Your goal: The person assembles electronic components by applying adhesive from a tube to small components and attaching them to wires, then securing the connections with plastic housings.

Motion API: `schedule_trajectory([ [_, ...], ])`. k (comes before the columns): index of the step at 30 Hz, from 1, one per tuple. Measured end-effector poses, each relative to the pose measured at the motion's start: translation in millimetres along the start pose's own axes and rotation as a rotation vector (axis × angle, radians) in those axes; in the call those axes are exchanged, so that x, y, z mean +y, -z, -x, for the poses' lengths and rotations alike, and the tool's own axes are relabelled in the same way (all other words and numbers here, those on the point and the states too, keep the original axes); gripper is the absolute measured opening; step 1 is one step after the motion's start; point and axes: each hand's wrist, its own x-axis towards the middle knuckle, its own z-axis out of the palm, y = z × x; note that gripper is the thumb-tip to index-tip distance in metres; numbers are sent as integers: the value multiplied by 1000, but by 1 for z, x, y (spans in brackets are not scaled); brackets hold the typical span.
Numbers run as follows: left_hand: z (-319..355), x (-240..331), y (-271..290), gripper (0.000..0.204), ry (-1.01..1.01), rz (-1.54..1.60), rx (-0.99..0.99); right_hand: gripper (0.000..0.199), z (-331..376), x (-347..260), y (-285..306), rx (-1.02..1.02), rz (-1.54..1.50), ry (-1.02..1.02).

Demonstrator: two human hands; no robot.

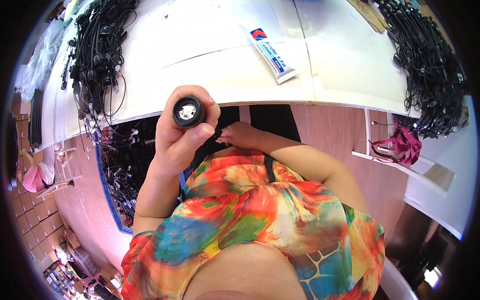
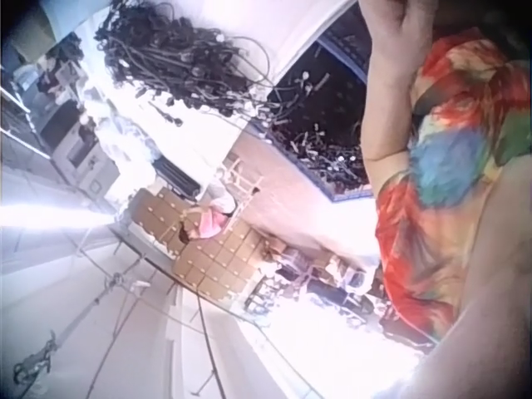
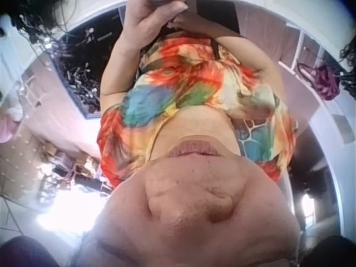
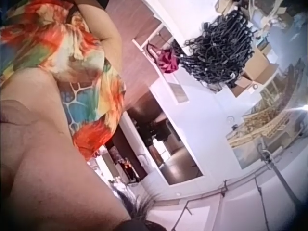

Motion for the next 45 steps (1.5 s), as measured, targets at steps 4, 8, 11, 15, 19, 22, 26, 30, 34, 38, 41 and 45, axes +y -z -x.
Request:
schedule_trajectory([
  [4, 0, 2, 15, 31, 28, -124, 58, 26, 16, -37, 5, 58, 253, 88],
  [8, 4, 1, 31, 30, 84, -108, 96, 23, 28, -183, 78, -66, 548, 28],
  [11, 11, -6, 32, 27, 111, -134, 127, 26, 22, -240, 102, 365, 594, 492],
  [15, 10, -8, 31, 27, 87, -136, 132, 28, -4, -276, 116, 374, 817, 663],
  [19, 12, -14, 38, 30, -11, -197, 125, 16, -24, -284, 112, 263, 924, 541],
  [22, 21, -12, 47, 31, 48, -161, 166, 16, -44, -284, 115, 168, 924, 604],
  [26, 24, -7, 60, 35, 50, -57, 222, 21, -115, -270, 147, 269, 671, 417],
  [30, 20, -5, 65, 43, -50, -113, 207, 31, -200, -201, 172, 403, 905, 118],
  [34, 28, 7, 71, 51, 18, -45, 135, 34, -238, -192, 175, 341, 1066, -80],
  [38, 29, -6, 80, 48, -4, 0, 232, 28, -241, -200, 173, 243, 1050, -71],
  [41, 21, -13, 79, 38, -64, 105, 258, 27, -218, -214, 177, 286, 907, 58],
  [45, 24, -23, 85, 32, 0, 104, 302, 21, -154, -270, 158, 77, 486, 333],
])
